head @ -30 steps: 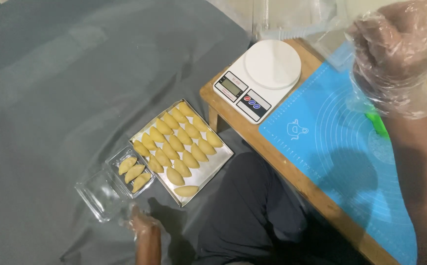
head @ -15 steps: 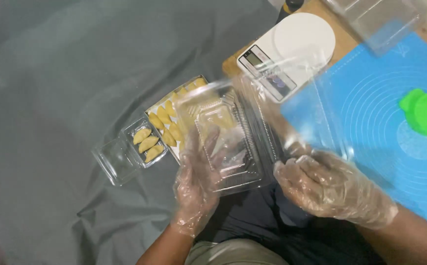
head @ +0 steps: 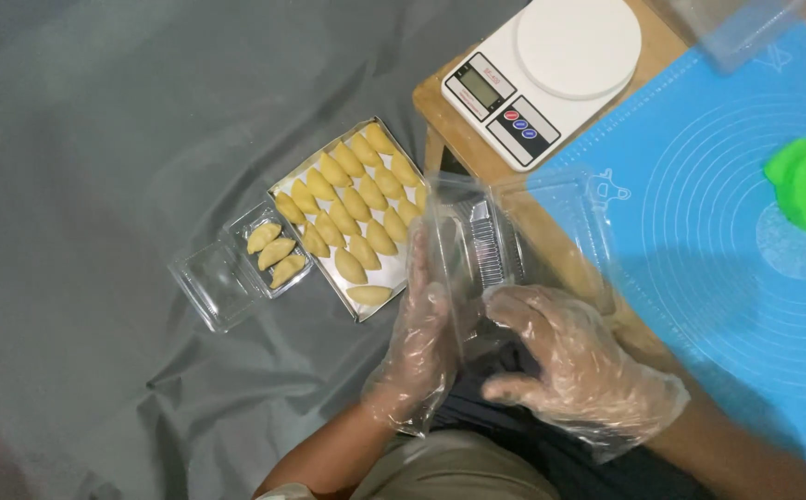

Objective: Packaging yellow pastries from a metal tray into clear plastic containers

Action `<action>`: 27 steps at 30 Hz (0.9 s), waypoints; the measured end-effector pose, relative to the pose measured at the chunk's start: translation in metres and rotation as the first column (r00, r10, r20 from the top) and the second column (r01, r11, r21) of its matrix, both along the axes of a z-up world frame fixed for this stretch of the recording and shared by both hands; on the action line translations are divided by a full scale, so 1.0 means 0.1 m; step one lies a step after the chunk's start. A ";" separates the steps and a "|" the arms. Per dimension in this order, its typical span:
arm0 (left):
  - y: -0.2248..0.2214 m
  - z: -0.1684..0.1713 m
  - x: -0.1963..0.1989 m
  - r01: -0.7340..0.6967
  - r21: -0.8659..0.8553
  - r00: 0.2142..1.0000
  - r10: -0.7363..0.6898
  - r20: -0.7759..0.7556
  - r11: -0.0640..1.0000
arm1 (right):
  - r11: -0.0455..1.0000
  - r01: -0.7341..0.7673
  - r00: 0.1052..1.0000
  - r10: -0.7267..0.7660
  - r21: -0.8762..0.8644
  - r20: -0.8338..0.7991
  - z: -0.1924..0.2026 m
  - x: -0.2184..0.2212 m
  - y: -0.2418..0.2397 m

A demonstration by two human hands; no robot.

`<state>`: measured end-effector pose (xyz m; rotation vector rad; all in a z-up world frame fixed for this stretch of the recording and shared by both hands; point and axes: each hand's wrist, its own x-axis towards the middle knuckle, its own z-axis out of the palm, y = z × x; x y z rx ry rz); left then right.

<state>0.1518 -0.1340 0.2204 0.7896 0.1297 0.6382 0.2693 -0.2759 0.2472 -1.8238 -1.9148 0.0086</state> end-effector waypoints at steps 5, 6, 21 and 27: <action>-0.04 0.12 -0.03 0.119 -0.009 0.993 -0.119 0.005 0.993 | 0.989 0.041 0.969 -0.004 0.144 -0.246 0.03 -0.24 0.16; -0.02 0.13 -0.06 0.118 -0.014 0.993 -0.118 -0.002 0.993 | 0.989 0.041 0.967 -0.004 0.140 -0.254 0.03 -0.26 0.17; -0.24 -0.05 -0.02 0.147 -0.483 0.988 -0.101 0.120 0.863 | 0.967 0.073 0.987 -0.036 0.242 -0.155 0.08 -0.31 0.25; -0.25 -0.31 -0.13 0.445 -0.706 0.876 -0.104 0.471 0.551 | 0.965 0.120 0.976 -0.073 0.233 -0.205 0.08 -0.36 0.26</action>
